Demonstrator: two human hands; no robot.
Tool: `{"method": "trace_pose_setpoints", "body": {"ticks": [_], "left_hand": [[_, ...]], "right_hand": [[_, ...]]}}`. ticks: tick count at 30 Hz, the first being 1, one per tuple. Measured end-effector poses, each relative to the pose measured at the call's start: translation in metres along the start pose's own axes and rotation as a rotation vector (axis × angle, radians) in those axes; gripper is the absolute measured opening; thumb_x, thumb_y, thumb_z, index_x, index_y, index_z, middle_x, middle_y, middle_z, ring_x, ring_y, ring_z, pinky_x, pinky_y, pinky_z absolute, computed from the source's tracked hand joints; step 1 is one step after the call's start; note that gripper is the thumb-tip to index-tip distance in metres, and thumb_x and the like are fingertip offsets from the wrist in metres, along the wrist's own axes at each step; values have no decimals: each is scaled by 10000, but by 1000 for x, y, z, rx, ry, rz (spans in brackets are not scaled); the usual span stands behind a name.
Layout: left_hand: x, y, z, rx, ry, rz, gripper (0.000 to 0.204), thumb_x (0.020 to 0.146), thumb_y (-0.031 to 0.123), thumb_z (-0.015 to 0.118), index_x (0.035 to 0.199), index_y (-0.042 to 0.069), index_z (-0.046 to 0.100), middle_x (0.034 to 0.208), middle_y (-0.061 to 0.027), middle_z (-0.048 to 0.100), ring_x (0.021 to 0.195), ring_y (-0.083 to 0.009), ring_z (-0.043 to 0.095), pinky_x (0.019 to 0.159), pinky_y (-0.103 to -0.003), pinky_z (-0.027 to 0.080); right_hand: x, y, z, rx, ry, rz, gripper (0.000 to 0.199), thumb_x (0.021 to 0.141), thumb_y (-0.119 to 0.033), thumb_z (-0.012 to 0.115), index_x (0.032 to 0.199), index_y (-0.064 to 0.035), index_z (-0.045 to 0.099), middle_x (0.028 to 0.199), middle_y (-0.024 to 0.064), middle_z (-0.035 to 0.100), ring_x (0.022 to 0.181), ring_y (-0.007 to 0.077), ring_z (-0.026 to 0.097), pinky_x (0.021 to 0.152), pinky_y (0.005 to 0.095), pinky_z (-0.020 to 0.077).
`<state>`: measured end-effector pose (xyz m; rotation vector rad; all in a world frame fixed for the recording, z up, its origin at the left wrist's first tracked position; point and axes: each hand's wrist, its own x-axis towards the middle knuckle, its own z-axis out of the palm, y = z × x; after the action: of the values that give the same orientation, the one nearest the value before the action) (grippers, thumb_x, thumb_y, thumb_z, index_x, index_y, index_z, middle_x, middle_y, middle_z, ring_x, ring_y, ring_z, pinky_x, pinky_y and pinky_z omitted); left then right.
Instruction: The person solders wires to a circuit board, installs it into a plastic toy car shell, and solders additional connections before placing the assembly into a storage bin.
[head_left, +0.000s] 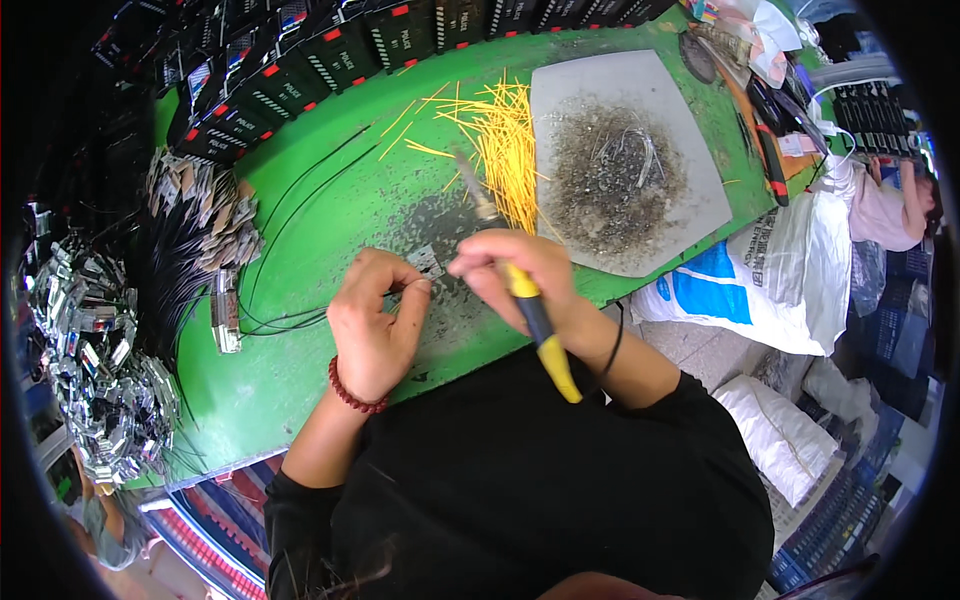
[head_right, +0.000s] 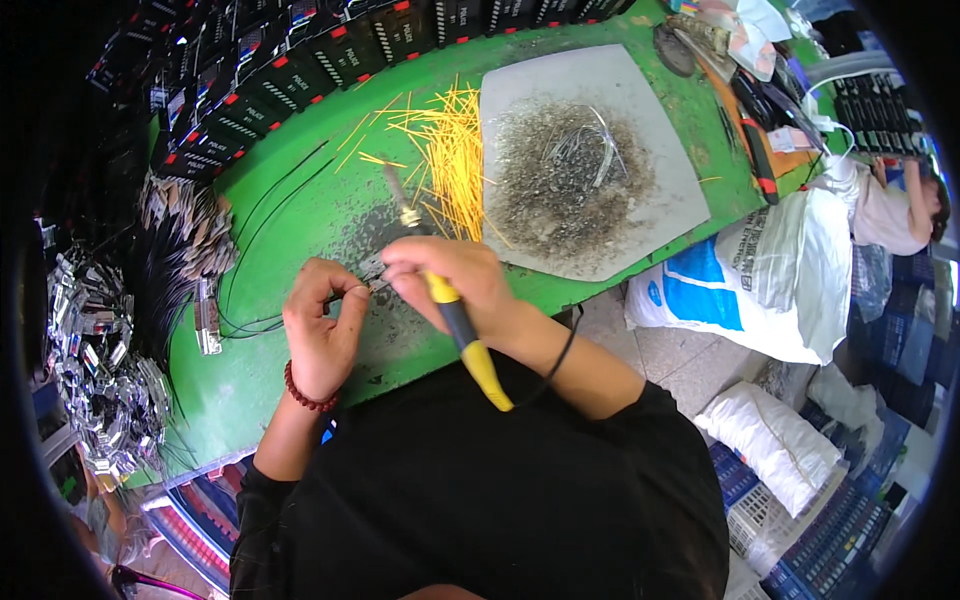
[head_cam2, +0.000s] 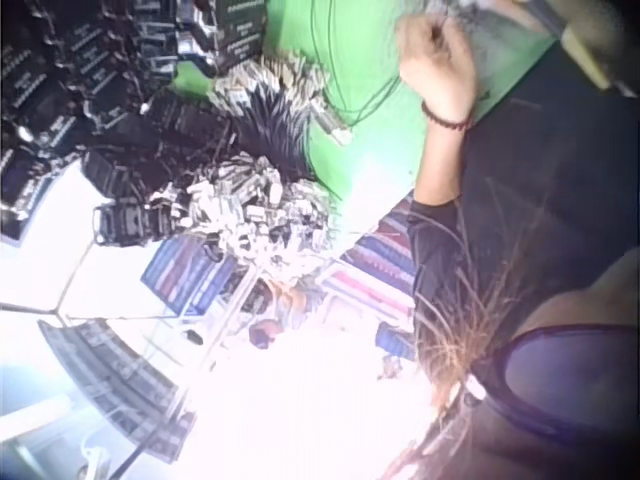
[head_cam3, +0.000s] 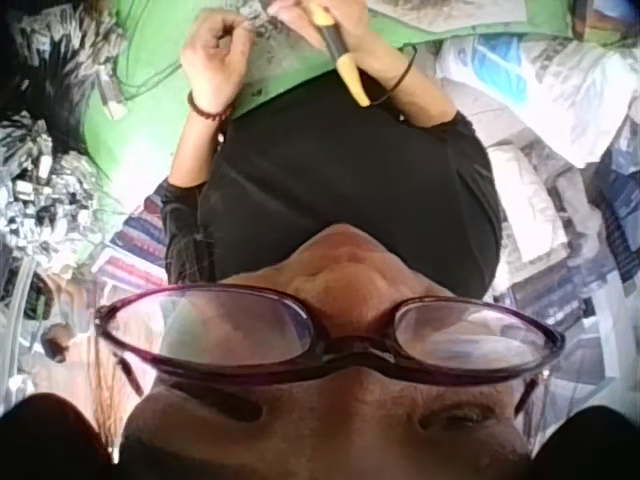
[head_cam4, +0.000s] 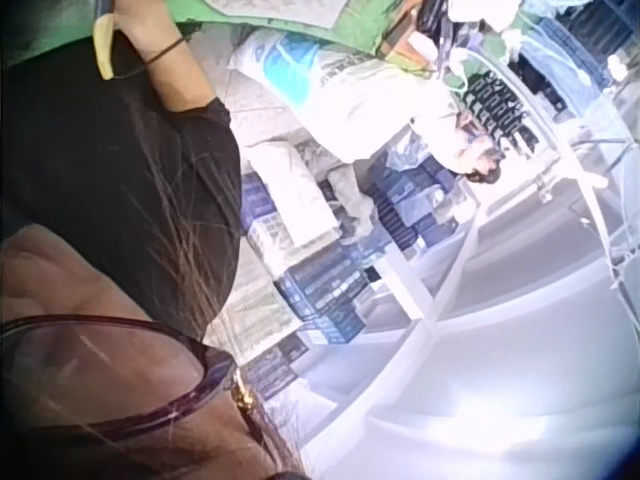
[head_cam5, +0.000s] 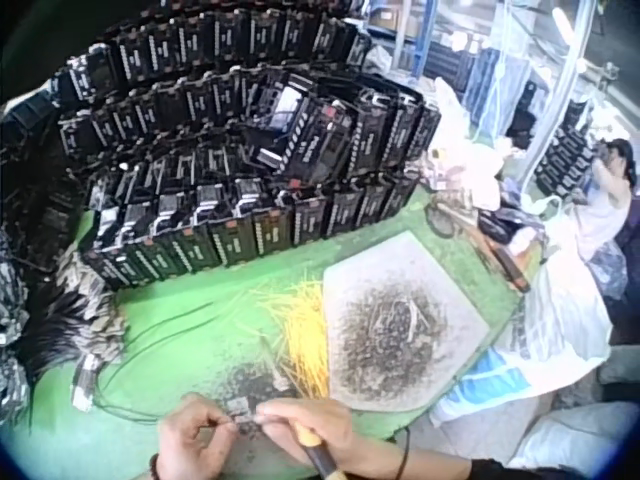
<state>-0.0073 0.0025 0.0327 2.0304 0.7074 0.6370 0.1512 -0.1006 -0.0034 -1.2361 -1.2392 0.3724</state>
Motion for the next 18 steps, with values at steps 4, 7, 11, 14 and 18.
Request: {"method": "trace_pose_setpoints", "body": {"ticks": [4,7,11,14,18], "left_hand": [[4,-12,9,229,29,148,109,755,-45,663,787,9,573,815,-118,609,754,-264,578,684,-341,462],[4,-17,14,387,-10,184,122,745,-38,672,795,20,576,846,-119,636,786,-298,594,708,-379,471],[5,-23,18,385,21,193,134,719,-13,697,778,48,593,838,-85,647,797,-284,605,724,-393,473],[3,-23,19,365,31,182,134,719,-14,698,778,44,592,846,-86,657,792,-284,606,728,-390,475],[2,-25,19,345,34,172,138,716,-18,701,776,37,590,847,-85,665,776,-281,607,727,-386,481]], "right_hand": [[-19,-15,-69,-61,86,251,536,962,-439,543,1263,5,573,1051,135,678,754,167,700,627,281,551],[-31,-1,-120,-159,436,308,418,950,-316,553,1192,11,645,896,69,666,675,81,555,597,213,435],[-33,12,-151,-280,525,387,249,867,-89,581,1076,19,661,759,14,598,639,57,523,585,197,404],[-25,11,-146,-199,581,382,160,828,-11,595,985,7,623,742,14,594,633,55,528,586,195,407],[-25,14,-145,-195,594,386,121,824,1,602,943,-4,579,773,28,594,640,75,557,613,201,441]]}}
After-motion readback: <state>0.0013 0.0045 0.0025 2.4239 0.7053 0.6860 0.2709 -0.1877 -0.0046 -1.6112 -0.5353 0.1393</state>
